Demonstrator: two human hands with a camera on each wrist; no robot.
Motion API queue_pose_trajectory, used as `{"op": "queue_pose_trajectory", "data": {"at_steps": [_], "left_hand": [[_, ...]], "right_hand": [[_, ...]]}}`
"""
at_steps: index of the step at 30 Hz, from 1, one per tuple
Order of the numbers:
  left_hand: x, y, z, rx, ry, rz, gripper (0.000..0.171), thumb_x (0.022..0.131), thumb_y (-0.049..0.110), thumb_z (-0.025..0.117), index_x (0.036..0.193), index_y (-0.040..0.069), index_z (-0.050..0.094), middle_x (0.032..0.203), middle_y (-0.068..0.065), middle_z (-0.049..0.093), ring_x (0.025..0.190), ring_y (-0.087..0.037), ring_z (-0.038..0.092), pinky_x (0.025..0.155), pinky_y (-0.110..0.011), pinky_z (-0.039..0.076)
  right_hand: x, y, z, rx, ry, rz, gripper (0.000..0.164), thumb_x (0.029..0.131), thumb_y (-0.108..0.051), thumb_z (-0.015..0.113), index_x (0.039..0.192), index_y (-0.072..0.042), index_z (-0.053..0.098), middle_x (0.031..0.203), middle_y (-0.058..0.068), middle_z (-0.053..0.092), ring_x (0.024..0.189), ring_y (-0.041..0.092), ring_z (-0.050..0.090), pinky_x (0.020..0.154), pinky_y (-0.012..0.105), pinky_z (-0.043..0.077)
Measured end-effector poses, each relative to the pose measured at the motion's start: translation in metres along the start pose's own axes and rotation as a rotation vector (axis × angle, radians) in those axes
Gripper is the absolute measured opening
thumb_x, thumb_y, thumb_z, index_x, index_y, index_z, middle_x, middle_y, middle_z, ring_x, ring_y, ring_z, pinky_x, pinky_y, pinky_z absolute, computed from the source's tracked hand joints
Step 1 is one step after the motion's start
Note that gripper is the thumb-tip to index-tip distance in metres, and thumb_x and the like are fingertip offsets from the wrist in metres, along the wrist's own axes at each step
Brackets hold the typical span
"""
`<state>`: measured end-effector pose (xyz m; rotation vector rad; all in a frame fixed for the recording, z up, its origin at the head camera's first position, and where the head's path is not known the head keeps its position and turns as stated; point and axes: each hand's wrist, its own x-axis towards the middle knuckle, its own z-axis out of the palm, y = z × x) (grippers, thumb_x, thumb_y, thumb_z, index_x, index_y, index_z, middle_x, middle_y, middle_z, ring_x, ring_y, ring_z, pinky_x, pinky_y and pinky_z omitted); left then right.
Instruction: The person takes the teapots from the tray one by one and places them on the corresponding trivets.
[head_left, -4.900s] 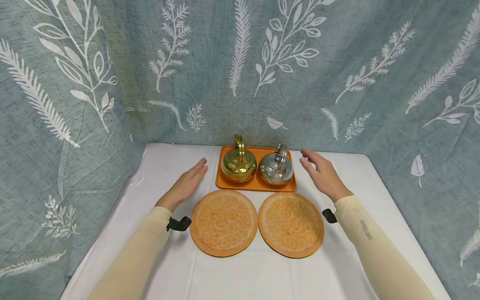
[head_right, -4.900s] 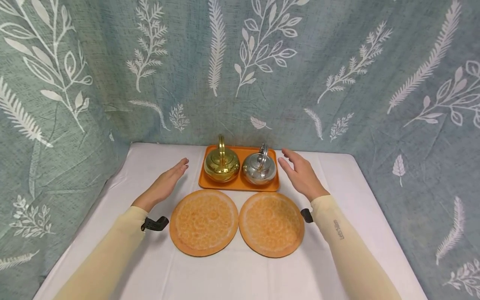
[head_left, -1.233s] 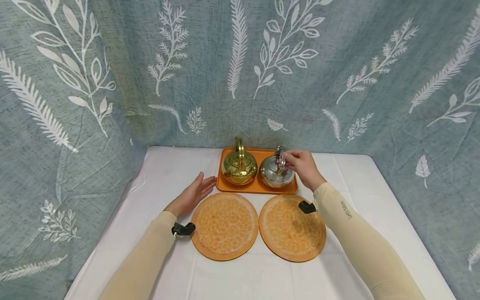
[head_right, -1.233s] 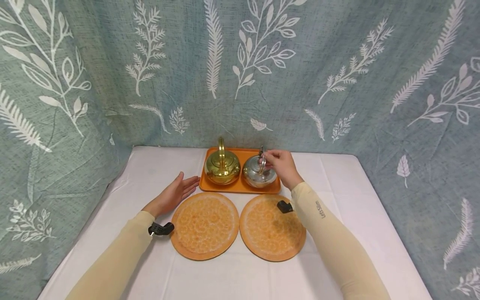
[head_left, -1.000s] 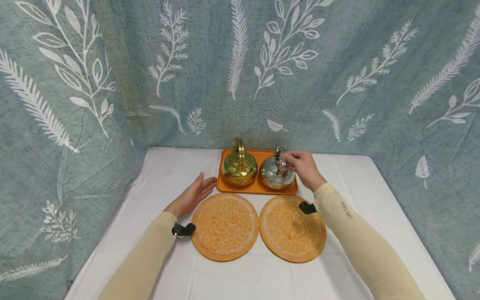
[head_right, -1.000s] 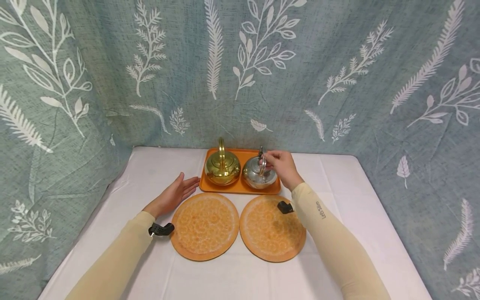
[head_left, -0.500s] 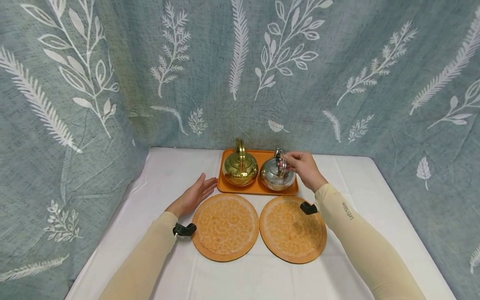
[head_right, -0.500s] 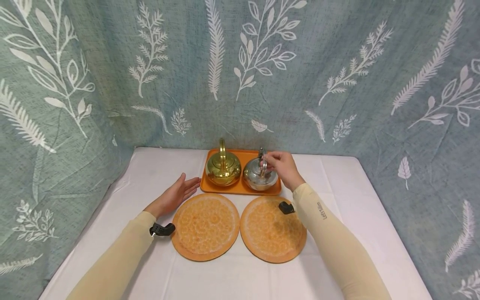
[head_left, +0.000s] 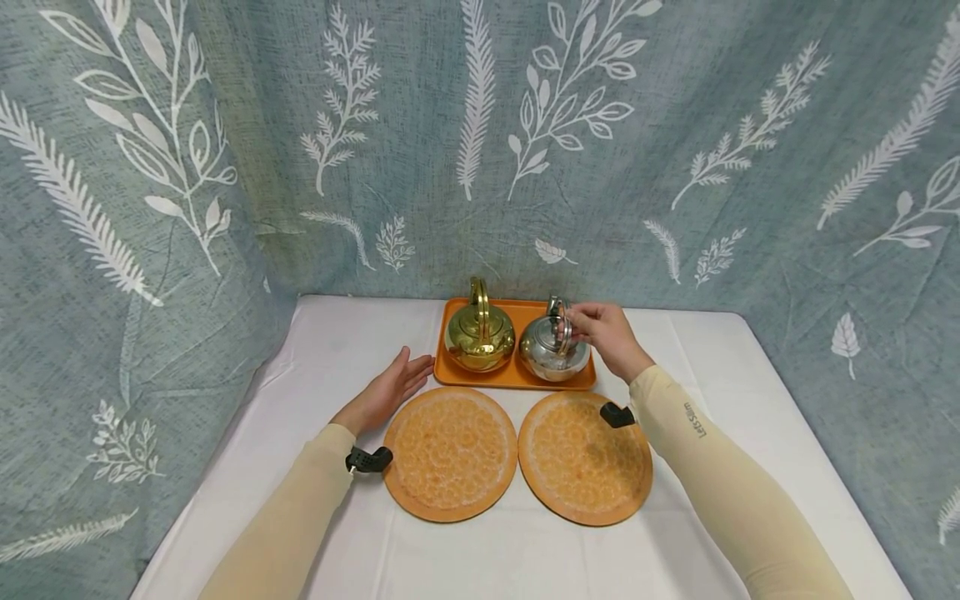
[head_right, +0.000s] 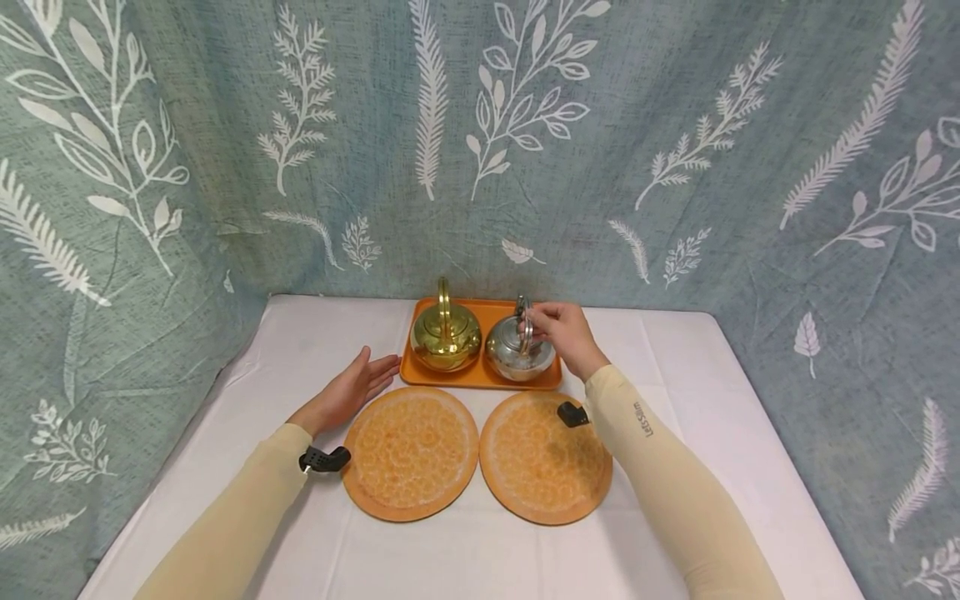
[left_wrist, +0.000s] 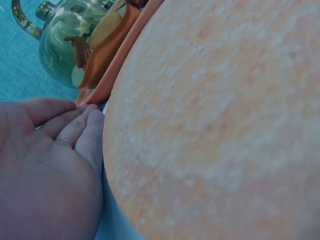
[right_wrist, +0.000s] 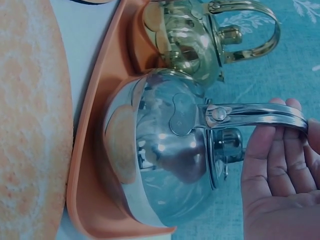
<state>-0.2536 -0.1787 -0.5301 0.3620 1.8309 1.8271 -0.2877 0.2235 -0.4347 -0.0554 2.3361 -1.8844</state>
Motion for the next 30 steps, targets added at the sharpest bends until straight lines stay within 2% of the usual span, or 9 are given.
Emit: {"op": "queue_pose_trajectory", "data": {"at_steps": [6,15,30], "left_hand": [[-0.0005,0.0005,0.0007,-0.001,0.01,-0.002,0.101,0.111,0.074,0.015,0.17,-0.007,0.008,0.179,-0.025,0.008,0.165,-0.037,0.011,0.135,-0.043,0.013],[0.0012,-0.0013,-0.0003,-0.006,0.015,-0.006,0.104,0.109,0.076,0.016,0.171,-0.007,0.008,0.179,-0.024,0.008,0.165,-0.037,0.011,0.135,-0.044,0.014],[0.0008,-0.002,0.0005,-0.005,0.024,-0.006,0.103,0.109,0.076,0.016,0.171,-0.006,0.008,0.179,-0.024,0.009,0.165,-0.036,0.011,0.135,-0.043,0.014]], "right_hand": [[0.0008,0.0007,-0.0004,-0.002,0.005,-0.008,0.038,0.114,-0.015,0.061,0.14,0.013,0.065,0.114,0.013,0.073,0.09,0.013,0.07,0.087,0.03,0.064],[0.0011,0.0023,-0.0031,0.004,-0.023,-0.031,0.039,0.114,-0.015,0.061,0.139,0.016,0.064,0.101,0.003,0.077,0.089,0.013,0.072,0.088,0.031,0.064],[-0.002,-0.0034,-0.008,0.019,-0.032,-0.021,0.039,0.114,-0.013,0.059,0.138,0.017,0.063,0.102,0.008,0.078,0.09,0.013,0.073,0.087,0.03,0.065]]}}
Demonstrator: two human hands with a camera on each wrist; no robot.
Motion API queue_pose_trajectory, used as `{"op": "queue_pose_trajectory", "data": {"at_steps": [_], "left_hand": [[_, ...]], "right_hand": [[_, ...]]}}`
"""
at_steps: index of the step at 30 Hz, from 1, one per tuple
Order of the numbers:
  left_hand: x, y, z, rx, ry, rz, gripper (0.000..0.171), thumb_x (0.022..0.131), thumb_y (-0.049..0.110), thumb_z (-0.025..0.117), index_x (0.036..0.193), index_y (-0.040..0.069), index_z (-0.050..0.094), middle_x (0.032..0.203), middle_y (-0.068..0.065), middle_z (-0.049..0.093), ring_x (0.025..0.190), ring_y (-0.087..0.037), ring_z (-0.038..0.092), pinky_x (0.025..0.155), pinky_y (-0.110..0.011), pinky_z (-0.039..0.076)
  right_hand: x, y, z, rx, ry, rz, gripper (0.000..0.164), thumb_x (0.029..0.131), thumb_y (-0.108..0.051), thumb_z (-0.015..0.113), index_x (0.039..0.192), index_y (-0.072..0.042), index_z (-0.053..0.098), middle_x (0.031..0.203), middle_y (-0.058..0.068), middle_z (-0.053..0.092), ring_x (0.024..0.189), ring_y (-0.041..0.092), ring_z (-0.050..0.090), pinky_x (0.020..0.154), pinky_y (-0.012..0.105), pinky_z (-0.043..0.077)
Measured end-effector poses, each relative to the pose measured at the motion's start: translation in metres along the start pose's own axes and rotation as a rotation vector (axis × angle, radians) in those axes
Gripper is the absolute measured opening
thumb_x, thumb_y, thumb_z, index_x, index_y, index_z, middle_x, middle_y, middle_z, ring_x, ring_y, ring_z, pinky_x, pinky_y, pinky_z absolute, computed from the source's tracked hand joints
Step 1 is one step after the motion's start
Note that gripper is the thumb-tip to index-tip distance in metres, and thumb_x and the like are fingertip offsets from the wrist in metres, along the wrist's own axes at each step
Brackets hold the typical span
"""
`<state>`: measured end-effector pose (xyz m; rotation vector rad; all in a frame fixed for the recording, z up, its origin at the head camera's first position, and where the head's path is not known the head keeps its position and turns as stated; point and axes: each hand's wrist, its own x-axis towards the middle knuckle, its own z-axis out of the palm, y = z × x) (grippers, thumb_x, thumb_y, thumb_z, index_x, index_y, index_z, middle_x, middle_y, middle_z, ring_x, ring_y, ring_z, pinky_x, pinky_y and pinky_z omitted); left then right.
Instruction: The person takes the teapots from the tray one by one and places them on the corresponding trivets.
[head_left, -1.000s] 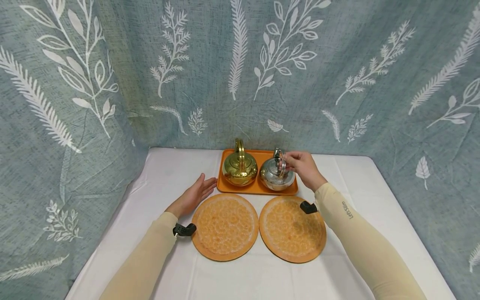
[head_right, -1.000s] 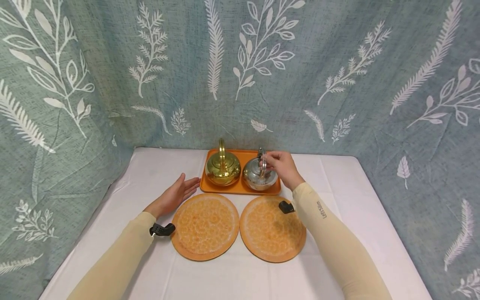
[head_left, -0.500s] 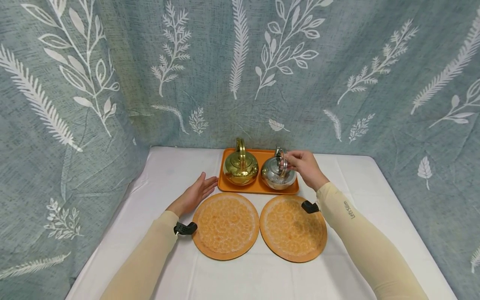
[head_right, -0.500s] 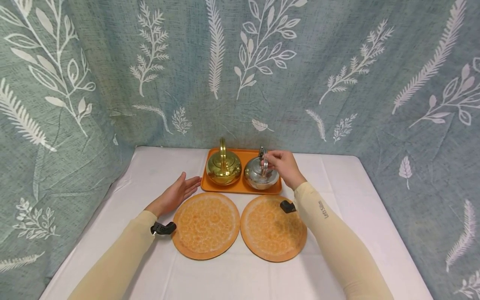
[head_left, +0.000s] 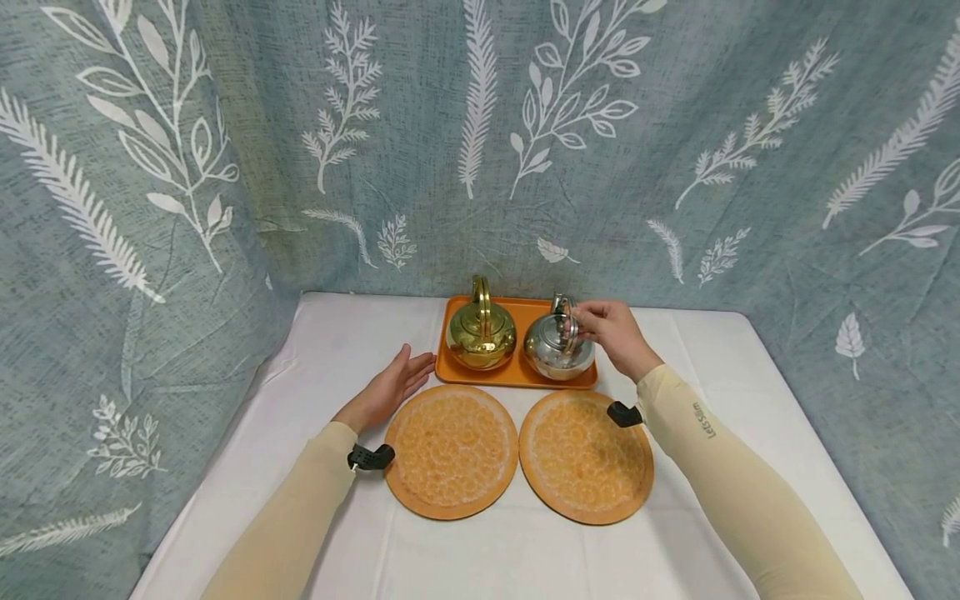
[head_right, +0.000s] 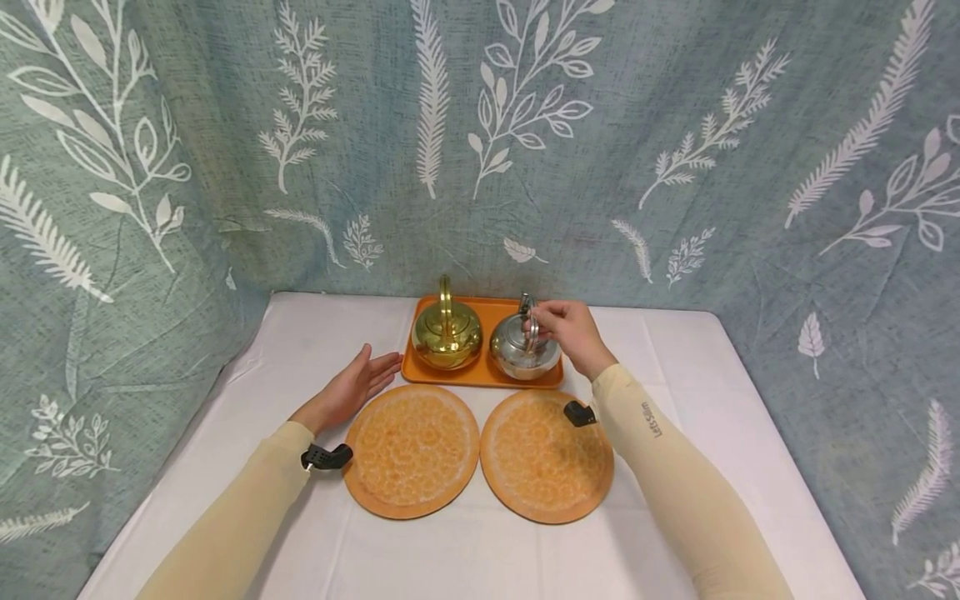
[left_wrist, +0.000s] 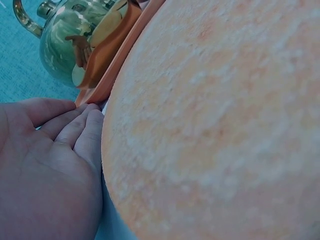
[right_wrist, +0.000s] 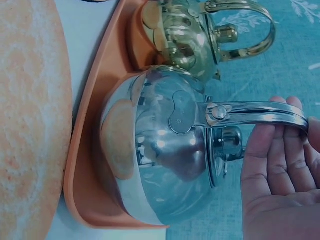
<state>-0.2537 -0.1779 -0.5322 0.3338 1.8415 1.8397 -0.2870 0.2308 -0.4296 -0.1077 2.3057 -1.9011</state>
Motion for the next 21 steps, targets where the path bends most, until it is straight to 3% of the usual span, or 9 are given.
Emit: {"op": "queue_pose_trajectory", "data": {"at_steps": [11,21], "left_hand": [[-0.0011,0.0009,0.0002,-0.004,-0.002,0.003,0.098,0.112,0.071,0.014,0.171,-0.006,0.008,0.179,-0.024,0.008,0.165,-0.037,0.011,0.135,-0.043,0.013],[-0.0032,-0.0011,-0.0008,-0.01,-0.005,-0.002,0.104,0.109,0.077,0.018,0.171,-0.006,0.007,0.179,-0.023,0.009,0.165,-0.036,0.011,0.135,-0.041,0.014]], "right_hand": [[-0.0034,-0.0036,-0.0061,-0.033,-0.007,-0.009,0.04,0.115,-0.016,0.059,0.137,0.017,0.063,0.103,0.006,0.076,0.092,0.014,0.071,0.089,0.03,0.063],[-0.0084,-0.0017,-0.0074,-0.002,-0.019,-0.015,0.037,0.115,-0.013,0.058,0.133,0.019,0.063,0.103,0.011,0.077,0.089,0.013,0.072,0.086,0.028,0.063]]}}
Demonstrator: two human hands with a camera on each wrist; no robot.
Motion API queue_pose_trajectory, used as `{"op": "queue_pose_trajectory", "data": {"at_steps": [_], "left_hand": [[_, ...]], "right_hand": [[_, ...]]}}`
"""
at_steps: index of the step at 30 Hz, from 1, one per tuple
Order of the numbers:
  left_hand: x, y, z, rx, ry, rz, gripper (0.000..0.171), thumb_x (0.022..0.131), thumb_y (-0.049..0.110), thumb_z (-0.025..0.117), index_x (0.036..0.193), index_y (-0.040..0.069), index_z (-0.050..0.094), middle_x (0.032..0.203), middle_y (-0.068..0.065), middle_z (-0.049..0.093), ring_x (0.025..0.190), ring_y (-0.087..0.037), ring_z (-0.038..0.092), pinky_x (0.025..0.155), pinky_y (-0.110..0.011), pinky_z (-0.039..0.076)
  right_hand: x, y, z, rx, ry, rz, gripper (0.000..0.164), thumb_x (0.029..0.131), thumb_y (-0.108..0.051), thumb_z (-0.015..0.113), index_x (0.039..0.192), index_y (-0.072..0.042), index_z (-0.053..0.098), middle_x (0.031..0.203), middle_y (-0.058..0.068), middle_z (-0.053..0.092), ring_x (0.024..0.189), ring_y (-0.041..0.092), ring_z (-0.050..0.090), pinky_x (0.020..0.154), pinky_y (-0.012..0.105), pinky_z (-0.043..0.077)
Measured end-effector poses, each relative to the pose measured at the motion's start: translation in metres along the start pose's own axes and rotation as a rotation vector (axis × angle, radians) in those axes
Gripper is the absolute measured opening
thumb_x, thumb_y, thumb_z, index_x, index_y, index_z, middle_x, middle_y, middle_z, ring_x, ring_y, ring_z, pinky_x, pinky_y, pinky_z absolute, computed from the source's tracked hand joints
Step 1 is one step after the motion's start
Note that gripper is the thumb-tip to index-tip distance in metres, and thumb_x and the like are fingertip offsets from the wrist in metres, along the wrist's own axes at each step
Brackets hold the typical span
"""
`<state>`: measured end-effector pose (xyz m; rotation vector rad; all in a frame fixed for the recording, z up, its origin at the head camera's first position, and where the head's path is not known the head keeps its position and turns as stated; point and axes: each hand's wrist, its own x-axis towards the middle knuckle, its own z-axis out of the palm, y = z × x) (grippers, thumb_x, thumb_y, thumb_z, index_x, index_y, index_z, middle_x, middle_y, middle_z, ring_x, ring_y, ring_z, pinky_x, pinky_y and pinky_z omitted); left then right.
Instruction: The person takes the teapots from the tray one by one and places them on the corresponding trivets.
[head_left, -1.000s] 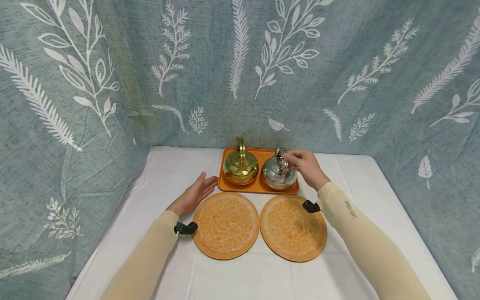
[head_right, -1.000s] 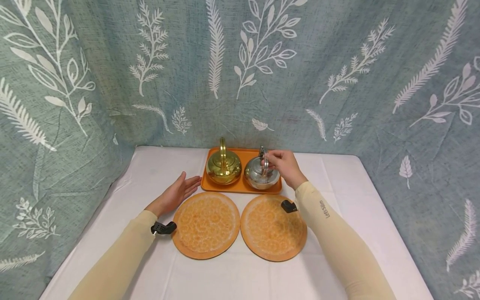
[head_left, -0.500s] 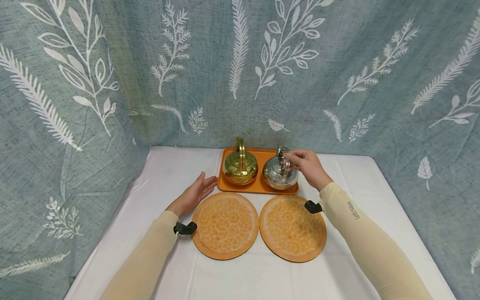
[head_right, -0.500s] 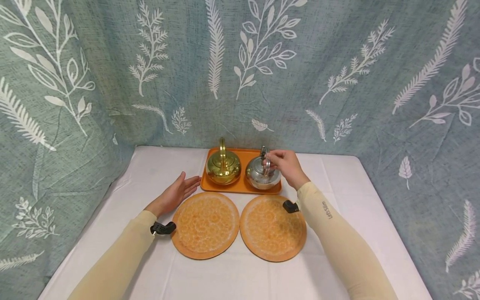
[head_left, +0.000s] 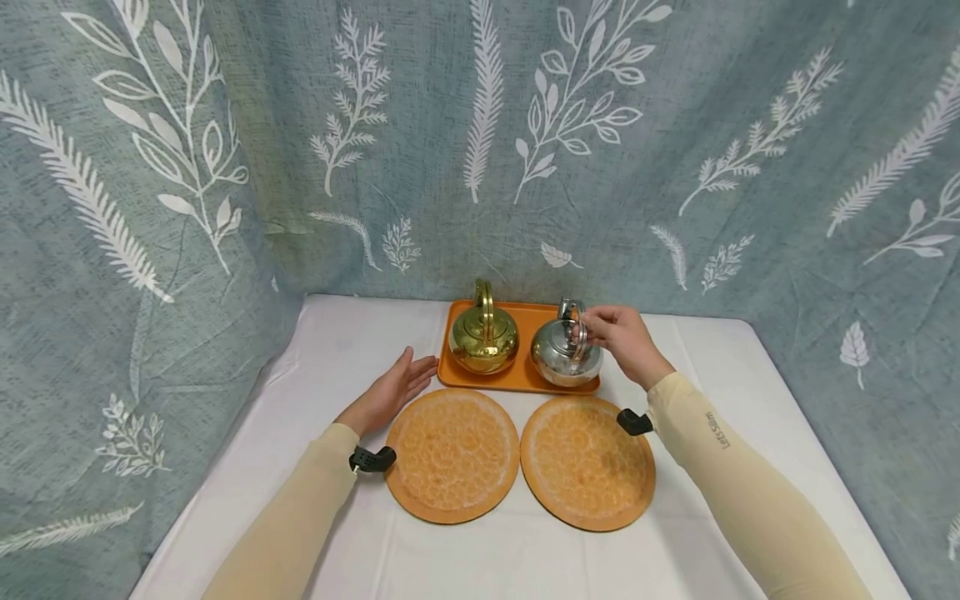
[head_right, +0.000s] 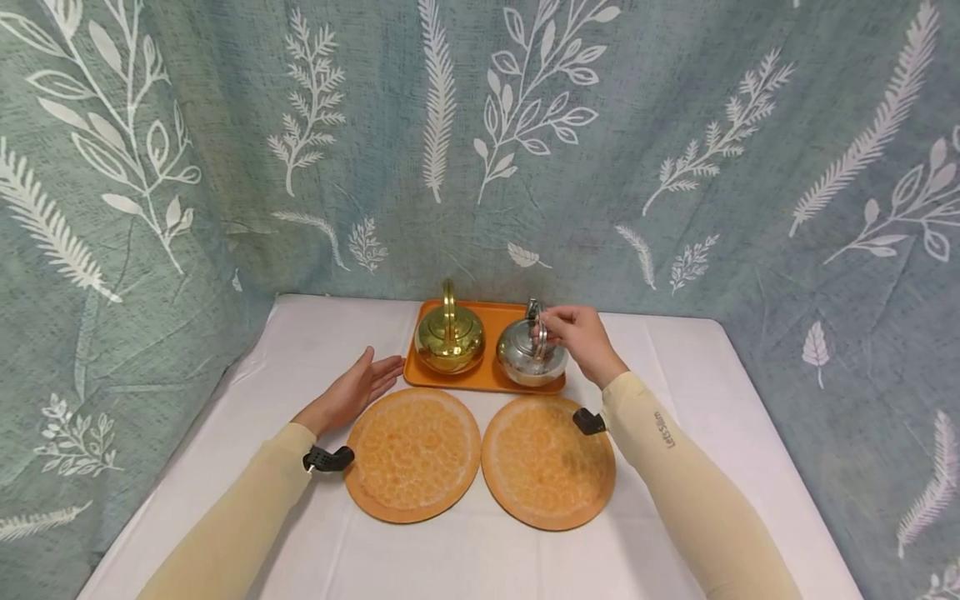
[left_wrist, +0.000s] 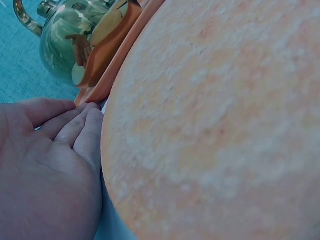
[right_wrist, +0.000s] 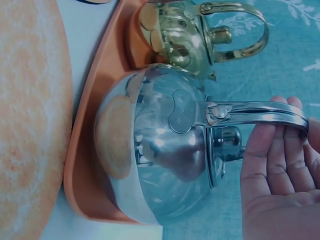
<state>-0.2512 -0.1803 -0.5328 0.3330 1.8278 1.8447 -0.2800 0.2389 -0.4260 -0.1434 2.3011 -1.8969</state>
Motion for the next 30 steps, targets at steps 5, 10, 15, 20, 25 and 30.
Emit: {"op": "queue_pose_trajectory", "data": {"at_steps": [5,10,15,20,25,30], "left_hand": [[0.001,-0.0001,-0.0005,-0.004,-0.002,-0.009,0.105,0.109,0.078,0.018,0.171,-0.005,0.007,0.179,-0.023,0.009,0.165,-0.035,0.01,0.135,-0.041,0.013],[0.0019,0.0007,-0.0009,-0.006,-0.002,-0.014,0.107,0.107,0.08,0.019,0.172,-0.004,0.007,0.179,-0.022,0.009,0.165,-0.034,0.011,0.135,-0.041,0.014],[0.0027,0.0004,-0.002,-0.009,-0.002,-0.02,0.107,0.107,0.08,0.023,0.172,-0.003,0.009,0.18,-0.02,0.011,0.165,-0.032,0.013,0.135,-0.039,0.016],[0.0032,0.0022,-0.001,-0.001,-0.004,-0.02,0.106,0.108,0.079,0.02,0.172,-0.004,0.009,0.18,-0.02,0.01,0.165,-0.033,0.013,0.135,-0.039,0.017],[0.004,0.0029,-0.0005,-0.011,0.005,-0.03,0.106,0.108,0.079,0.021,0.172,-0.004,0.009,0.18,-0.02,0.009,0.166,-0.032,0.013,0.135,-0.039,0.017],[0.0029,0.003,0.0002,-0.023,0.013,-0.029,0.109,0.107,0.081,0.021,0.171,-0.006,0.008,0.179,-0.023,0.008,0.165,-0.035,0.012,0.135,-0.041,0.015]], "right_hand": [[0.0013,0.0012,0.0022,0.005,0.003,0.009,0.04,0.115,-0.014,0.058,0.136,0.021,0.061,0.1,0.007,0.077,0.089,0.012,0.071,0.084,0.027,0.063],[0.0019,0.0,0.0034,-0.002,0.007,0.013,0.04,0.115,-0.015,0.058,0.137,0.019,0.061,0.101,0.005,0.076,0.091,0.012,0.07,0.085,0.027,0.062],[0.0011,-0.0013,0.0035,0.0,0.011,0.021,0.037,0.115,-0.014,0.058,0.135,0.016,0.064,0.1,0.005,0.077,0.091,0.012,0.071,0.085,0.027,0.063],[0.0009,-0.0031,0.0014,-0.003,0.012,0.022,0.039,0.115,-0.013,0.058,0.137,0.019,0.061,0.1,0.004,0.077,0.091,0.011,0.071,0.084,0.027,0.062],[-0.0008,-0.0063,0.0008,0.0,0.015,0.018,0.036,0.115,-0.013,0.058,0.135,0.017,0.063,0.1,0.004,0.076,0.09,0.013,0.071,0.086,0.029,0.063],[-0.0007,-0.0075,0.0013,0.003,0.004,0.009,0.035,0.115,-0.013,0.059,0.134,0.016,0.064,0.099,0.004,0.076,0.09,0.013,0.072,0.087,0.028,0.063]]}}
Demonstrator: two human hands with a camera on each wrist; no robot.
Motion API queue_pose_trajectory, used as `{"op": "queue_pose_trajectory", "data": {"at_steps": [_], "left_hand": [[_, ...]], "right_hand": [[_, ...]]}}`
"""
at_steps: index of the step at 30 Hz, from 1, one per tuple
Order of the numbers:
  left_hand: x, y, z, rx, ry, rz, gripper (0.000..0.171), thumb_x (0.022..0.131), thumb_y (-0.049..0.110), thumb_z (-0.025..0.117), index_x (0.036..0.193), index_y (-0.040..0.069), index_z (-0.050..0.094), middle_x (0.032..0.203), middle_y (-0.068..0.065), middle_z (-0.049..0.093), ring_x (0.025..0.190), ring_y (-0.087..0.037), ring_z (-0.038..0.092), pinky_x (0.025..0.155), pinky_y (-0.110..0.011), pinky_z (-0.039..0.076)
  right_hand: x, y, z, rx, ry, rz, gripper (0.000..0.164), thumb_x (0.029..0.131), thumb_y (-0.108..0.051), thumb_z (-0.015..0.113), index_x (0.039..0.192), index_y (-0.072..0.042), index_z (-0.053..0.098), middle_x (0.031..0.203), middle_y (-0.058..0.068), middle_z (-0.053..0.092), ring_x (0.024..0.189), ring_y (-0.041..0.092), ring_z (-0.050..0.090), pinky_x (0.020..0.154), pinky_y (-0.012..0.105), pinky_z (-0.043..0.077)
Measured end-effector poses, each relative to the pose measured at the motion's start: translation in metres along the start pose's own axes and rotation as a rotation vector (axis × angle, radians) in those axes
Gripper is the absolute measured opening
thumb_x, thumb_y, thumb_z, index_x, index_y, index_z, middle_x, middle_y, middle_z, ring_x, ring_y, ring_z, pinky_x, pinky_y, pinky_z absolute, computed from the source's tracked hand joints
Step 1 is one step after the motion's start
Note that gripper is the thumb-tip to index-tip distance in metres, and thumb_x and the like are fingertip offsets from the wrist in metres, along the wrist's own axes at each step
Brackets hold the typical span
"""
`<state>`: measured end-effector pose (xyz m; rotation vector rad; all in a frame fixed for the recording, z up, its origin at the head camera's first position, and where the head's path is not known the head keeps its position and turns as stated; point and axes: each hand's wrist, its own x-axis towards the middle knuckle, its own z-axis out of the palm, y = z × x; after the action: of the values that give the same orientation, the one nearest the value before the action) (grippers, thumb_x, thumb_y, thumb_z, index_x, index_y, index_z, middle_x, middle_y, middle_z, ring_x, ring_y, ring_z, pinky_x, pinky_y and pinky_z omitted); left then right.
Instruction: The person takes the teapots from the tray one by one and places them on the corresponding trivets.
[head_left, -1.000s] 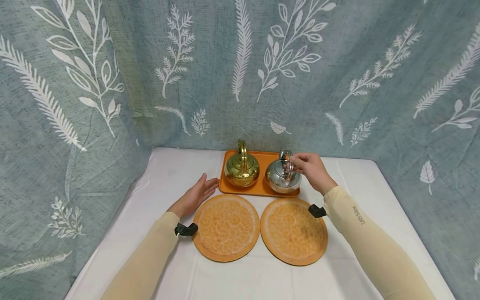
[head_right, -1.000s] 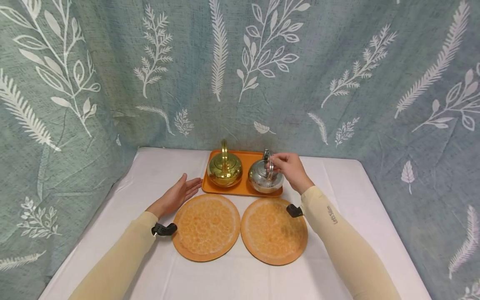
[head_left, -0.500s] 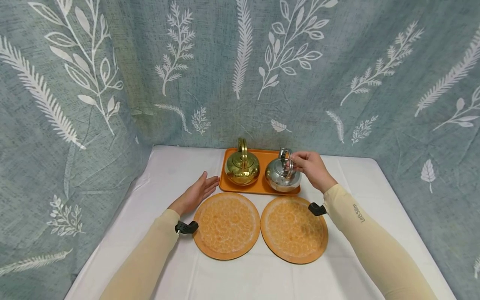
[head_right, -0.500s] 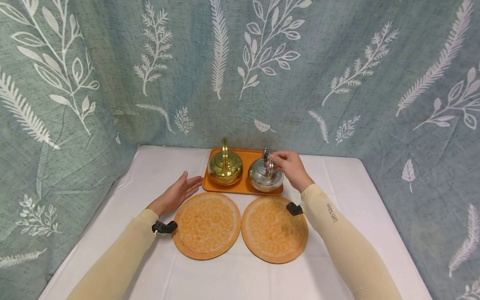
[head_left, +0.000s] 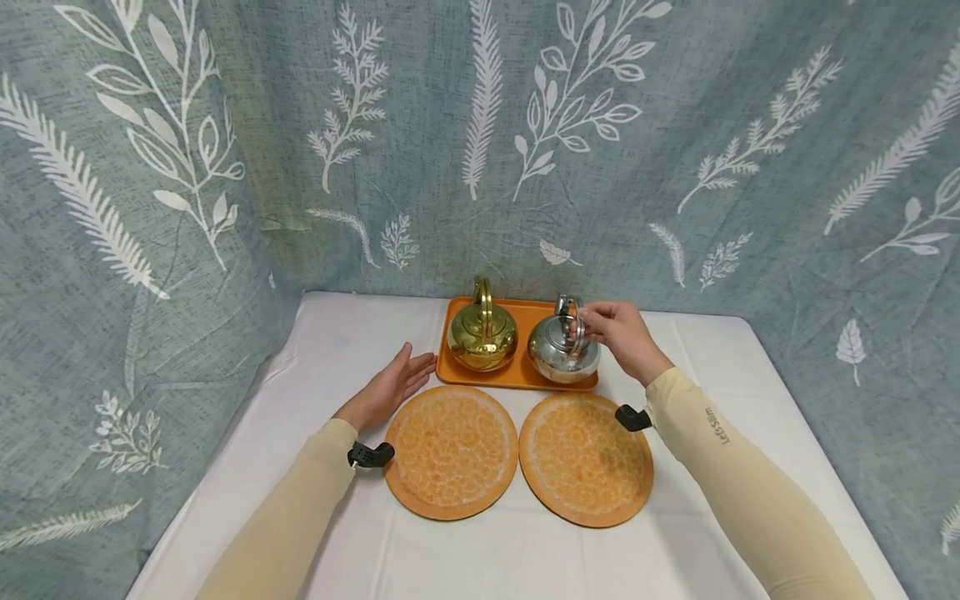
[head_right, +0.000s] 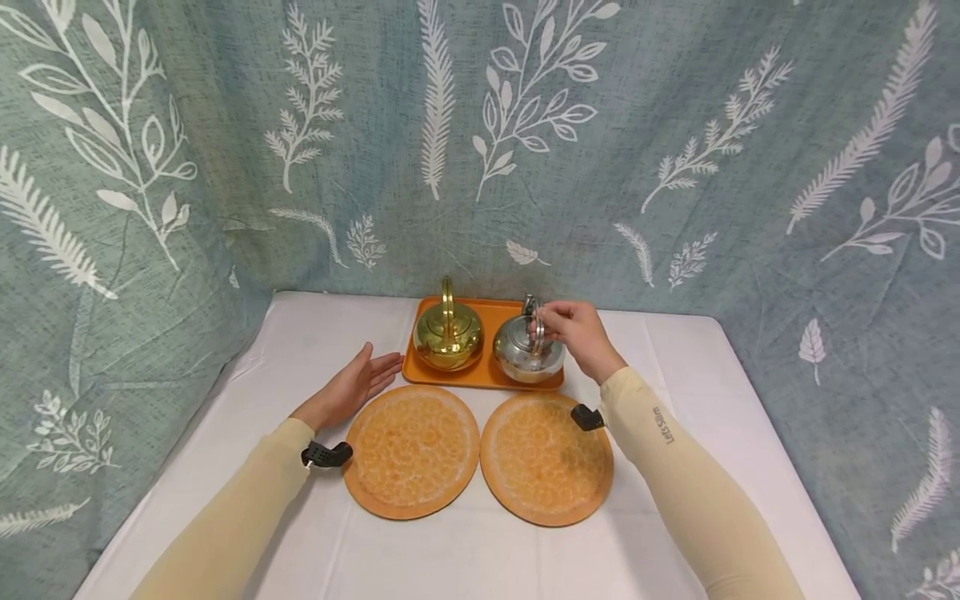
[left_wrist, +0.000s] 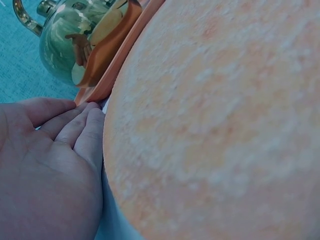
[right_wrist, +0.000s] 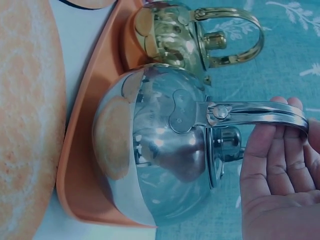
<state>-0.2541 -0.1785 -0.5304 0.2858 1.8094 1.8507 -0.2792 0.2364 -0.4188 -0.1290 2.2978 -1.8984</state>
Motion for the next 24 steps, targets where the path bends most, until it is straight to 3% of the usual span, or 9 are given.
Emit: {"op": "queue_pose_trajectory", "data": {"at_steps": [24], "left_hand": [[-0.001,-0.0016,-0.001,-0.002,-0.008,0.022,0.109,0.107,0.08,0.02,0.17,-0.008,0.007,0.179,-0.025,0.007,0.165,-0.036,0.01,0.135,-0.043,0.014]], "right_hand": [[-0.0098,-0.0033,0.0035,-0.013,-0.008,-0.023,0.038,0.114,-0.013,0.059,0.133,0.02,0.064,0.098,0.007,0.078,0.089,0.015,0.074,0.083,0.029,0.064]]}}
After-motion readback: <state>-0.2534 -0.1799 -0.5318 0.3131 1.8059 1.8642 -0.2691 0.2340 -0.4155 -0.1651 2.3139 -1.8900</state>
